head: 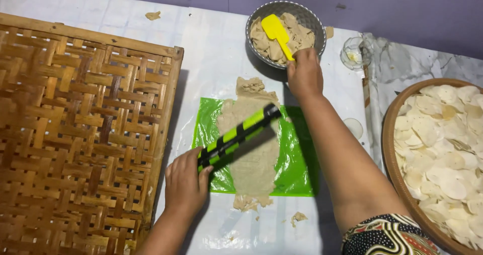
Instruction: Flattening and shaping dough using a rolling pin and a spatula on a workbench.
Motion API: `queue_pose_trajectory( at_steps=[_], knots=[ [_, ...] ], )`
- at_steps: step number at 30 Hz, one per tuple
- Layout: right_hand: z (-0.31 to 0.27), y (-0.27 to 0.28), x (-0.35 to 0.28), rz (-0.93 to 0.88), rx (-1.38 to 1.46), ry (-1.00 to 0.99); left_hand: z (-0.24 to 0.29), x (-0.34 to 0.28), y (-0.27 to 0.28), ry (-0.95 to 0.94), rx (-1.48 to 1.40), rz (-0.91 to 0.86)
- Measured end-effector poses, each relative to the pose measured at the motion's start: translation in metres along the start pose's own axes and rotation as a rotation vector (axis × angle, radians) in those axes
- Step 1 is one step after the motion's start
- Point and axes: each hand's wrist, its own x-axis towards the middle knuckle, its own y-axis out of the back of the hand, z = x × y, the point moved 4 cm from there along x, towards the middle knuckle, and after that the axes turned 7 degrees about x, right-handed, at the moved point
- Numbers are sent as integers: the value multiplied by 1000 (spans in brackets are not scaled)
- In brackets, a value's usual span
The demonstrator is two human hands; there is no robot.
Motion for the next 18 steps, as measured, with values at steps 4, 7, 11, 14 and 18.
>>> queue_pose_trajectory(
  at_steps=[4,7,11,14,18],
  knots=[
    [13,-22,21,-133,-35,-50,-20,50,-26,162,-13,-102],
    [5,-10,19,-141,42,-59,-25,74,-47,191,10,-100],
    [-25,46,-22,-47,171,-49,-20,87,-49,189,-15,-42],
    [-50,79,-83,-178,175,-124,-21,89,-43,164,-26,-10],
    [-72,102,-184,-677,16,-185,-20,75,-34,94,-98,-10]
  ],
)
